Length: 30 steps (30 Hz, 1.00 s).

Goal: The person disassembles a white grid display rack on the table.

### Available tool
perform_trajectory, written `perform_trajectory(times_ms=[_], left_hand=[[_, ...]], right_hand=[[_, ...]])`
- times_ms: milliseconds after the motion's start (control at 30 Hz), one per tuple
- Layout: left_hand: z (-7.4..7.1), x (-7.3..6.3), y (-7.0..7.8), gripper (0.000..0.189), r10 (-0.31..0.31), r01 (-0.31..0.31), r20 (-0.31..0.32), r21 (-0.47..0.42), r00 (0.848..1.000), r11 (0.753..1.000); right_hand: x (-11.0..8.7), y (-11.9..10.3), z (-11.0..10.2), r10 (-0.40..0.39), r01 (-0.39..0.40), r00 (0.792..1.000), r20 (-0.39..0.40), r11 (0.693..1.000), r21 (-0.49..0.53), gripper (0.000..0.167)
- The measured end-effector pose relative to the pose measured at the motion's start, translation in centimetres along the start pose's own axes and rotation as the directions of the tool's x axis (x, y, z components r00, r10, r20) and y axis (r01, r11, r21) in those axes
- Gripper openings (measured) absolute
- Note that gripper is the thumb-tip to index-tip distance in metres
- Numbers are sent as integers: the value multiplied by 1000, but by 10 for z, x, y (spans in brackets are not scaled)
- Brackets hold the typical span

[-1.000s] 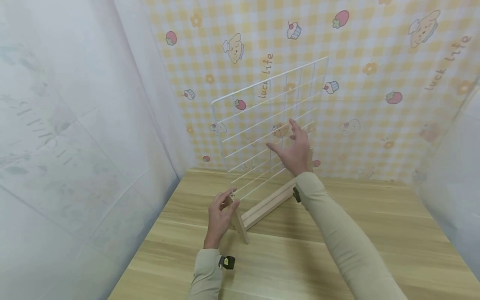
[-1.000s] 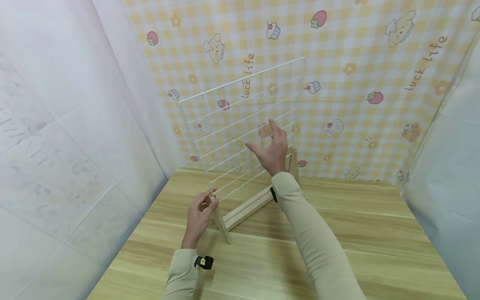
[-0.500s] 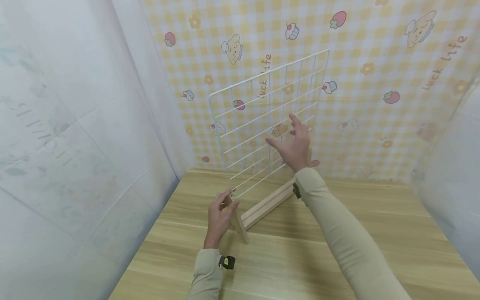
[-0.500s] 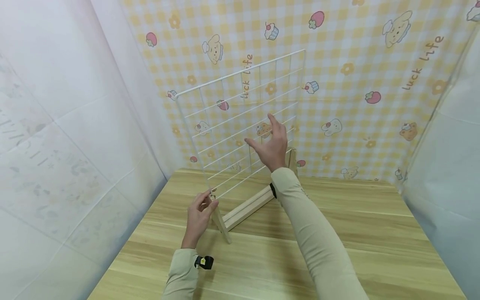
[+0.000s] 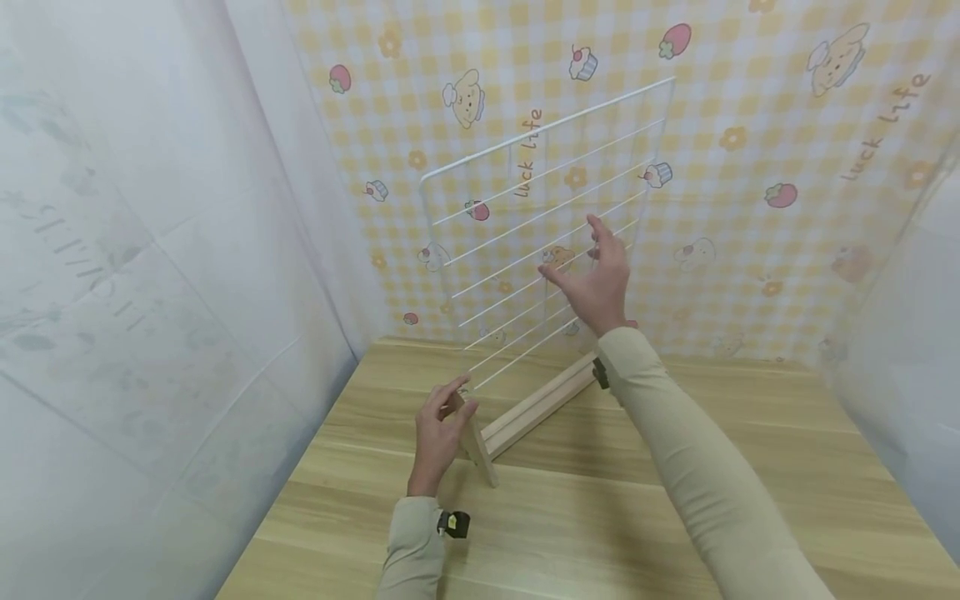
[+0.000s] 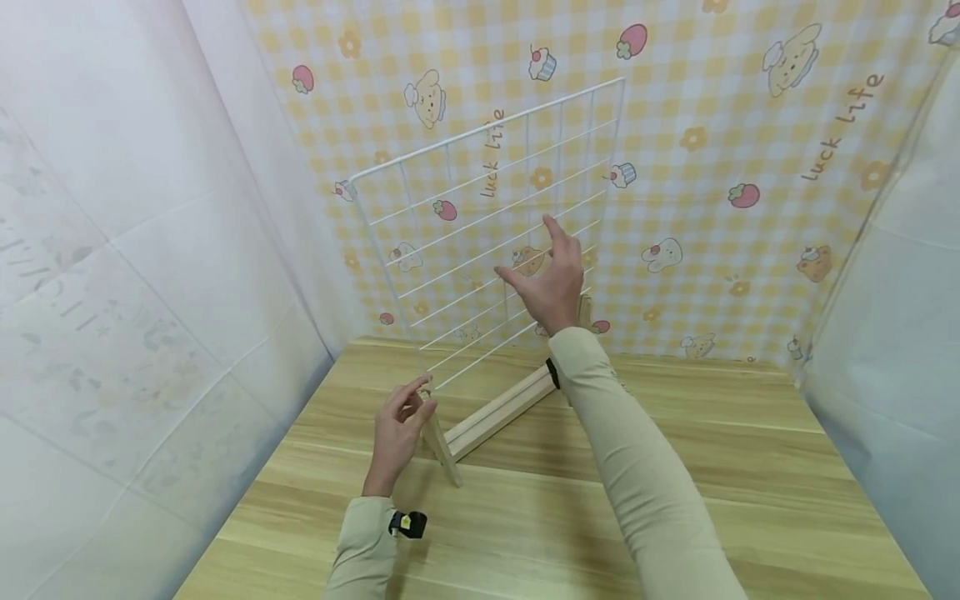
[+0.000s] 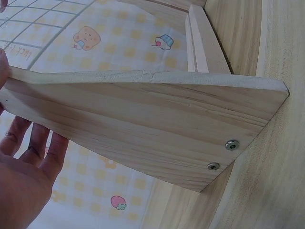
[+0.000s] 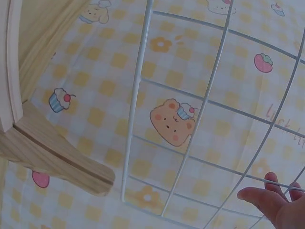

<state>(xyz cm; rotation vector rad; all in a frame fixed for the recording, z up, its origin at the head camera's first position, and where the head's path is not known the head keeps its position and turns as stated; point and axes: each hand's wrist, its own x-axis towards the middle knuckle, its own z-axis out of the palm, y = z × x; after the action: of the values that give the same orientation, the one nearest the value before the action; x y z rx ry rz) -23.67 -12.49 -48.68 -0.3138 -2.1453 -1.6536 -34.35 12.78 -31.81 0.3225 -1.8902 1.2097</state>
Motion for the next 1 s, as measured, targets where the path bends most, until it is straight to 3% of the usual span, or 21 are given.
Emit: perform_trajectory(times_ms=[267, 533, 1000], left_hand=[[2, 0, 2, 39, -19, 19, -31, -8, 999, 1000], [1, 0, -1, 37, 13, -13, -14, -7, 1000, 1000], [0, -2, 3, 37, 9, -9, -4, 14, 1000, 1000]], right_hand=[[4, 4, -16, 31, -31, 999, 11, 998, -49, 97], [2, 15, -34, 90, -88, 995, 28, 992, -92, 95], [-6, 42, -63, 97, -87, 994, 57, 983, -162, 96]])
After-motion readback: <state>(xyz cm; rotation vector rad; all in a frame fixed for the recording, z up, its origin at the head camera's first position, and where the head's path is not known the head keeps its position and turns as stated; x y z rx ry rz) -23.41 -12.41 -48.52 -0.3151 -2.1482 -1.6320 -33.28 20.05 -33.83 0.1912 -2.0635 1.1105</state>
